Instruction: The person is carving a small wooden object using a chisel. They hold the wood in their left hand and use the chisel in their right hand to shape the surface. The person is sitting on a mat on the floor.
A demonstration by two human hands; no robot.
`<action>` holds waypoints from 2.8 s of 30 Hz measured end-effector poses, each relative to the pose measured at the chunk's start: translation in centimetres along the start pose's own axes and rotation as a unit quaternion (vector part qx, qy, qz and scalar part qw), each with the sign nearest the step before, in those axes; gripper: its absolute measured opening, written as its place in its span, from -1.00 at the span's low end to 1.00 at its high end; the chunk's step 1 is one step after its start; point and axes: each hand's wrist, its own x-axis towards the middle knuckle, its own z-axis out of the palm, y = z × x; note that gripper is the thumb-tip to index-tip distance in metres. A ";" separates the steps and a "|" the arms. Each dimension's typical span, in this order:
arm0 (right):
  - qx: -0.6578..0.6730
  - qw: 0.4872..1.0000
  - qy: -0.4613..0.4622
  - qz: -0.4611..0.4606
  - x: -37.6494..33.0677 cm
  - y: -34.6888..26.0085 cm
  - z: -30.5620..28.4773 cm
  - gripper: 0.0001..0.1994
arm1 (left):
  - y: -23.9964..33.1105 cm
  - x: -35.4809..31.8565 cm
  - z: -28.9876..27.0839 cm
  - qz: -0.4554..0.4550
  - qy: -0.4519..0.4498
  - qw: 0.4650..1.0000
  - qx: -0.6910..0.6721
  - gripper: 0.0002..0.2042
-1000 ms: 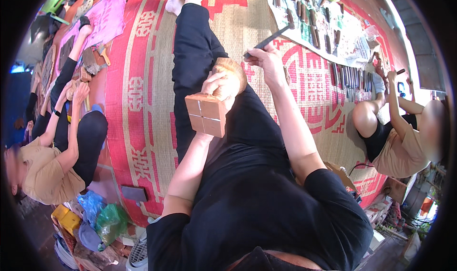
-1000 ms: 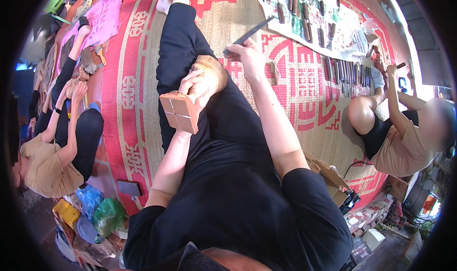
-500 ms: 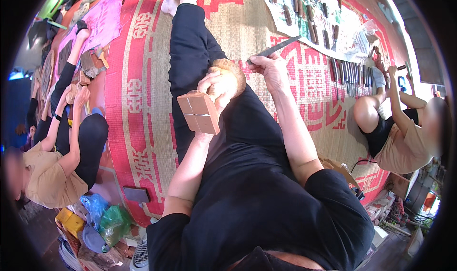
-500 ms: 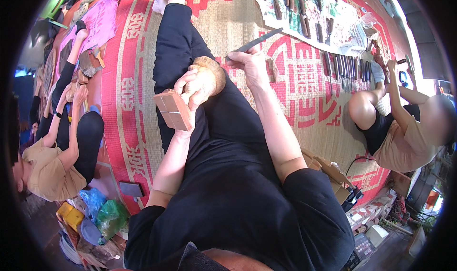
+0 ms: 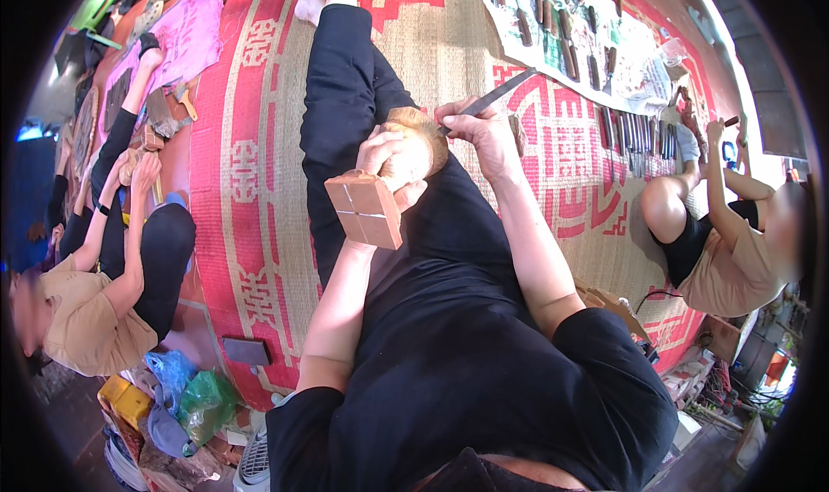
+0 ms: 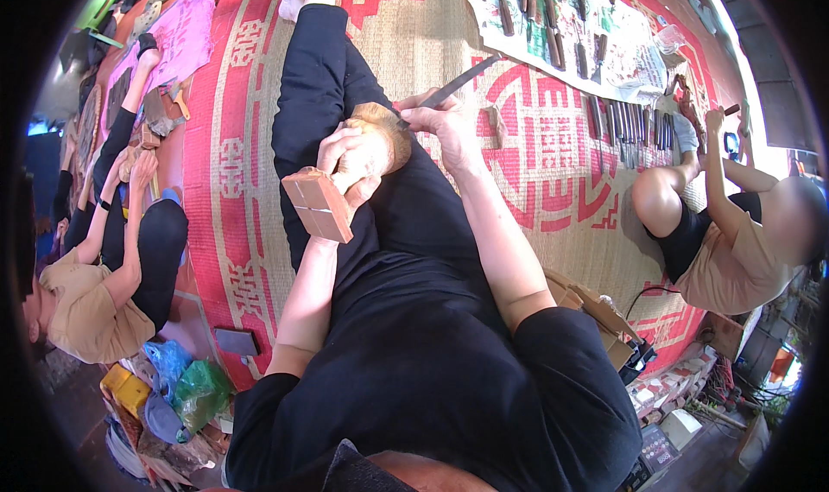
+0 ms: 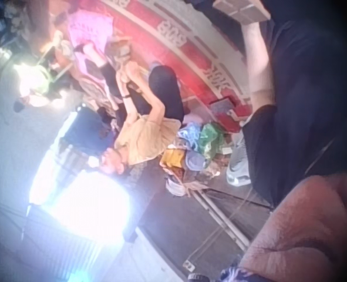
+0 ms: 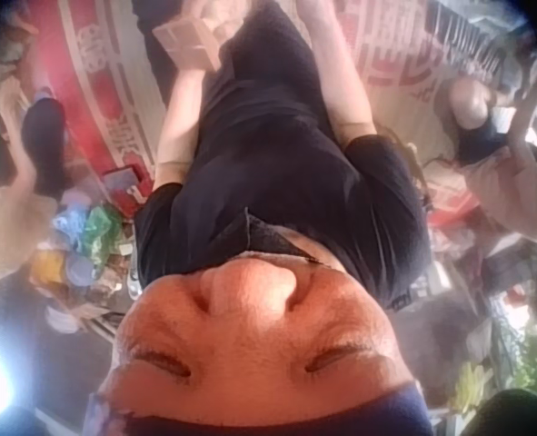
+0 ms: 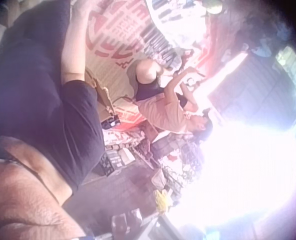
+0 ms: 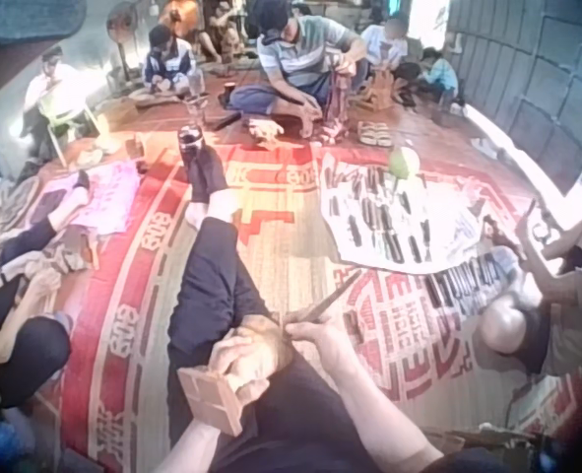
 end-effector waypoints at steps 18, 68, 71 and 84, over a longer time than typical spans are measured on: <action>-0.036 0.998 0.053 0.009 0.2 0.7 1.1 -0.89 | 0.5 -0.3 1.1 -0.070 0.058 0.995 -0.039 -0.58; -0.127 0.986 -0.096 0.057 2.9 -0.6 1.7 -0.85 | 0.6 -0.3 0.9 -0.045 0.052 0.997 0.015 -0.61; -0.095 0.995 -0.019 0.023 4.7 0.4 0.9 -0.89 | 0.6 -0.3 1.1 -0.038 0.074 0.996 -0.018 -0.60; -0.060 0.996 -0.039 0.045 4.2 -0.7 1.9 -0.82 | 1.0 -0.2 1.0 -0.046 0.061 0.997 0.007 -0.71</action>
